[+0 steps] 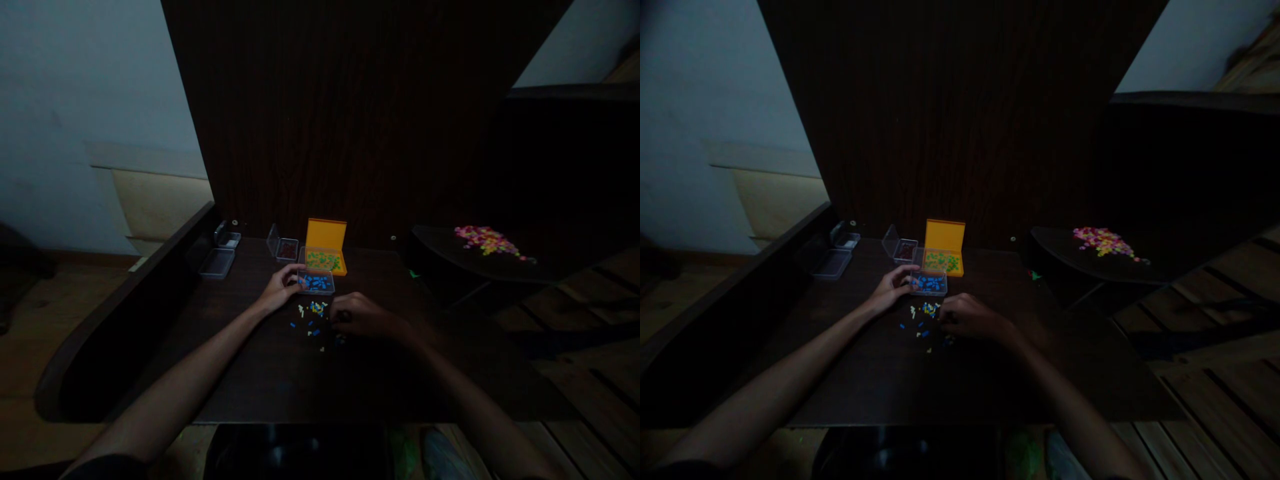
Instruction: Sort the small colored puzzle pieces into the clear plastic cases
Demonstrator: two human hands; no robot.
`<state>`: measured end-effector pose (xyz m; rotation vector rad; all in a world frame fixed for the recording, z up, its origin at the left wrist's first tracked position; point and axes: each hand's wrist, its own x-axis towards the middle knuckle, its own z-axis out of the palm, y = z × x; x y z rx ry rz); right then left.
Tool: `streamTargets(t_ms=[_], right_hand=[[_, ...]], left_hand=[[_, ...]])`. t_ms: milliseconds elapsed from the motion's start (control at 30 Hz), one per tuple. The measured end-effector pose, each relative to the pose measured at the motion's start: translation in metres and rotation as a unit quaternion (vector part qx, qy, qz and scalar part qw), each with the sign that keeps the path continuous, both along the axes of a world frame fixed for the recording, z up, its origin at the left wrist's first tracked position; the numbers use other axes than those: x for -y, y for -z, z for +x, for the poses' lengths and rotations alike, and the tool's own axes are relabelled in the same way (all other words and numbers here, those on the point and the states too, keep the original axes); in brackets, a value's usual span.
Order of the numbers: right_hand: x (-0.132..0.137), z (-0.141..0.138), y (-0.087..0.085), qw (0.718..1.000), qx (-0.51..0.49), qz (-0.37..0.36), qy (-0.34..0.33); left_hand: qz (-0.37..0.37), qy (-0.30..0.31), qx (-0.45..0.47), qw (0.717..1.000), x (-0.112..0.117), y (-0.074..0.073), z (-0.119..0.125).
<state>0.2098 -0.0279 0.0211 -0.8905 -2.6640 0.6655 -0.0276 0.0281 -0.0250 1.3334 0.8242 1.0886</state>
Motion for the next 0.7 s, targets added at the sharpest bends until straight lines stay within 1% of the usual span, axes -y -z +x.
streamTargets(t_ms=[100, 200, 400, 567, 700], right_hand=[[-0.004, 0.006, 0.0, 1.0, -0.006, -0.023, -0.006], [-0.008, 0.009, 0.003, 0.999, 0.003, -0.044, -0.004], [-0.012, 0.007, 0.007, 0.996, 0.008, -0.085, 0.008], [-0.011, 0.003, 0.002, 0.996, -0.011, -0.087, 0.011], [-0.008, 0.001, 0.003, 0.998, -0.013, -0.067, -0.007]], left_hand=[[-0.001, 0.0, 0.0, 1.0, 0.0, 0.0, 0.0], [0.001, 0.003, -0.002, 1.0, 0.0, 0.001, 0.0], [0.002, 0.005, 0.0, 1.0, -0.002, 0.005, 0.0], [0.0, 0.007, -0.002, 1.0, -0.002, 0.004, -0.001], [-0.001, 0.006, 0.0, 1.0, -0.002, 0.004, 0.0]])
